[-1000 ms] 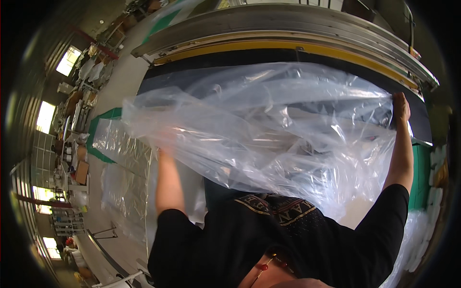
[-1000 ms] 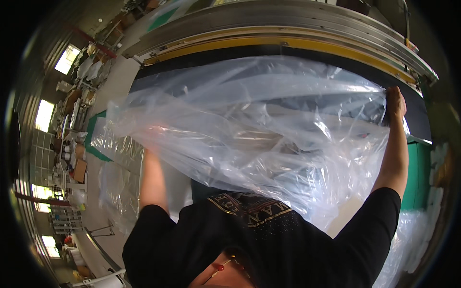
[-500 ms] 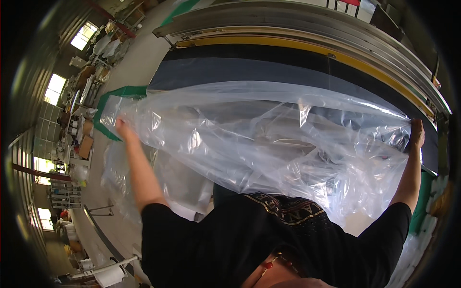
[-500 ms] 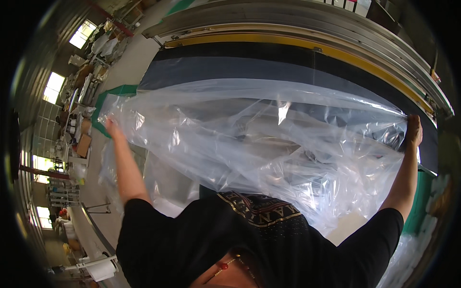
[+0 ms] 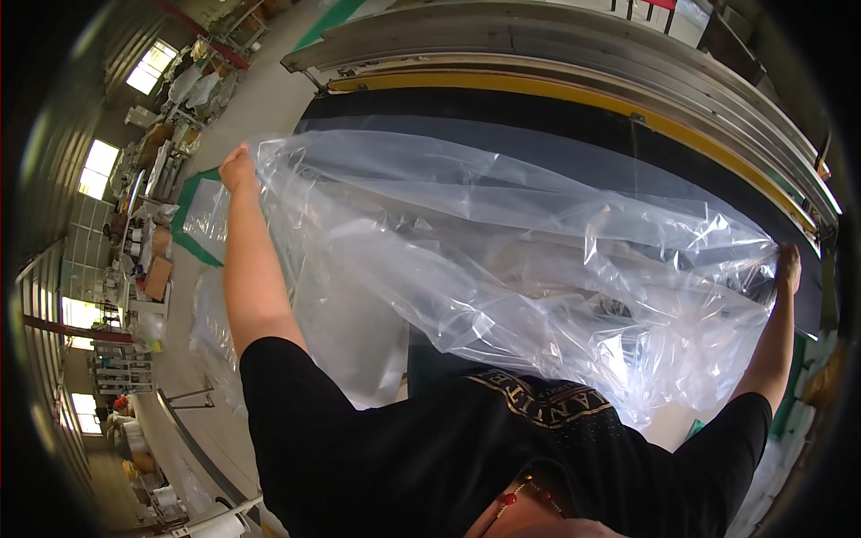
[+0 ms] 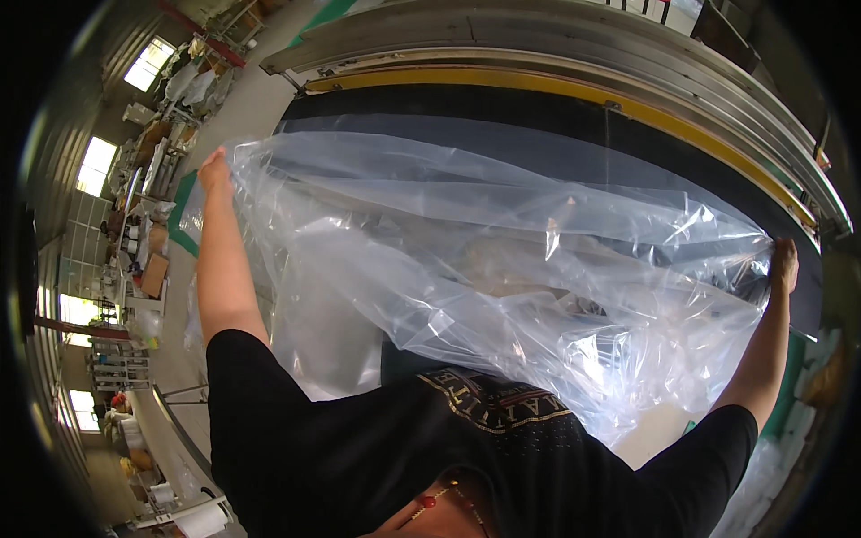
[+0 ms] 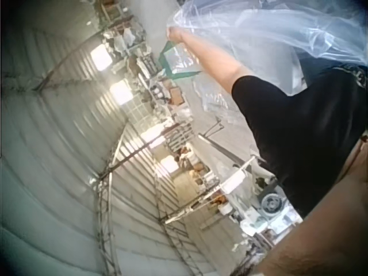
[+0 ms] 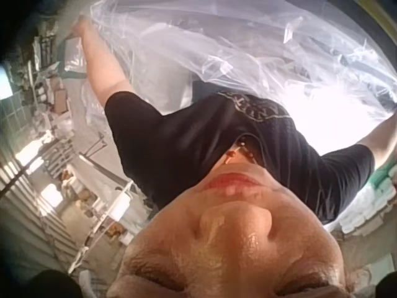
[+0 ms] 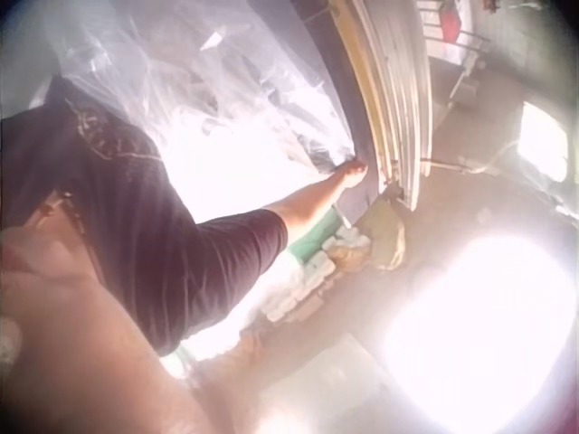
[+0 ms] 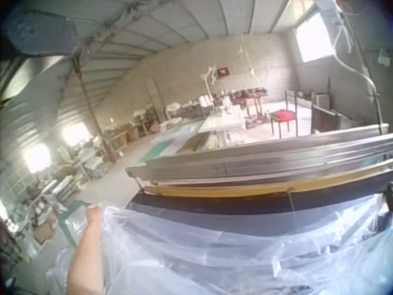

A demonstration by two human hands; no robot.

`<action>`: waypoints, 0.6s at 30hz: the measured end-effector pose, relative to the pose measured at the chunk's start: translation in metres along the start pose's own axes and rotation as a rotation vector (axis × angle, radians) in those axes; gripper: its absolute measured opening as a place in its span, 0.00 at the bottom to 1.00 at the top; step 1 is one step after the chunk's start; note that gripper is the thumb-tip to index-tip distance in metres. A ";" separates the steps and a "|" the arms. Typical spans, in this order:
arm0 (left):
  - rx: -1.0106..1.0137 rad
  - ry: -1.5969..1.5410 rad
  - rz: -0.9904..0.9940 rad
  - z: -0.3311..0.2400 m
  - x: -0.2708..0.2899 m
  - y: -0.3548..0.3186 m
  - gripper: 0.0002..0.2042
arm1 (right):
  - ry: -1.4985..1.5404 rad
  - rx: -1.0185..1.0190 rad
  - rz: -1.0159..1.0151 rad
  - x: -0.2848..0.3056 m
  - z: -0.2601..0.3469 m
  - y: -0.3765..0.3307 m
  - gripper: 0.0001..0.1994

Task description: Aligning and feeding large plastic film into a heat sealing machine for product manufacturing.

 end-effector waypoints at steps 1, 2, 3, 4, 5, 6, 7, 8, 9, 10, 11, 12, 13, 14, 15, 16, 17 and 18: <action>0.000 0.021 -0.017 0.017 0.012 0.007 0.09 | 0.081 -0.084 0.058 -0.005 0.014 -0.003 0.17; 0.302 -0.163 0.020 0.046 0.031 0.019 0.14 | 0.161 -0.164 0.118 -0.010 0.029 -0.007 0.18; 0.608 -0.370 0.086 0.053 0.026 0.017 0.21 | 0.129 -0.224 0.142 -0.010 0.020 -0.008 0.20; 0.614 -0.369 0.088 0.056 0.021 0.013 0.21 | 0.122 -0.222 0.142 -0.009 0.016 -0.007 0.20; 0.524 -0.253 0.105 0.059 0.016 0.006 0.26 | 0.115 -0.238 0.137 -0.010 0.014 -0.004 0.21; 0.433 -0.139 0.148 0.045 -0.003 -0.015 0.32 | 0.090 -0.272 0.129 -0.003 0.002 -0.009 0.22; 0.327 -0.130 0.265 0.002 -0.022 -0.042 0.34 | 0.014 -0.300 0.147 0.005 -0.009 -0.014 0.23; 0.159 -0.121 0.314 -0.018 -0.024 -0.055 0.33 | 0.019 -0.294 0.147 0.005 -0.010 -0.015 0.23; -0.003 -0.114 0.361 -0.033 -0.028 -0.068 0.32 | 0.057 -0.250 0.104 0.002 -0.015 -0.012 0.23; -0.405 -0.013 0.425 -0.055 -0.034 -0.092 0.31 | 0.090 -0.212 0.063 0.000 -0.018 -0.010 0.23; -0.809 0.108 0.476 -0.074 -0.030 -0.123 0.31 | 0.066 -0.268 0.140 -0.002 -0.006 -0.009 0.23; -0.952 0.360 0.525 -0.089 -0.031 -0.161 0.29 | 0.062 -0.267 0.142 -0.003 -0.008 -0.008 0.23; -1.077 0.627 0.569 -0.092 -0.026 -0.188 0.28 | 0.044 -0.246 0.146 -0.005 -0.008 -0.005 0.23; -0.893 0.578 0.701 -0.065 -0.025 -0.187 0.28 | 0.034 -0.218 0.152 -0.008 -0.007 -0.001 0.23; -0.703 0.527 0.818 -0.035 -0.025 -0.182 0.29 | 0.009 -0.193 0.130 -0.014 0.000 0.001 0.23; -0.707 0.557 0.690 -0.033 -0.024 -0.171 0.26 | 0.026 -0.157 0.079 -0.012 -0.013 0.002 0.23; -0.599 0.353 0.764 -0.027 -0.029 -0.155 0.24 | 0.042 -0.122 0.026 -0.011 -0.025 0.003 0.23; -0.470 0.180 0.829 -0.018 -0.028 -0.139 0.21 | 0.104 -0.133 0.109 -0.018 -0.010 0.004 0.23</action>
Point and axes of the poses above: each hand's wrist, its own y-axis towards the middle knuckle, its own x-axis out of the back of the hand, z = x × y, the point moved 2 cm from there along y, towards the middle knuckle, and after that the axes turned 3 degrees about y, right-handed, at the moved point
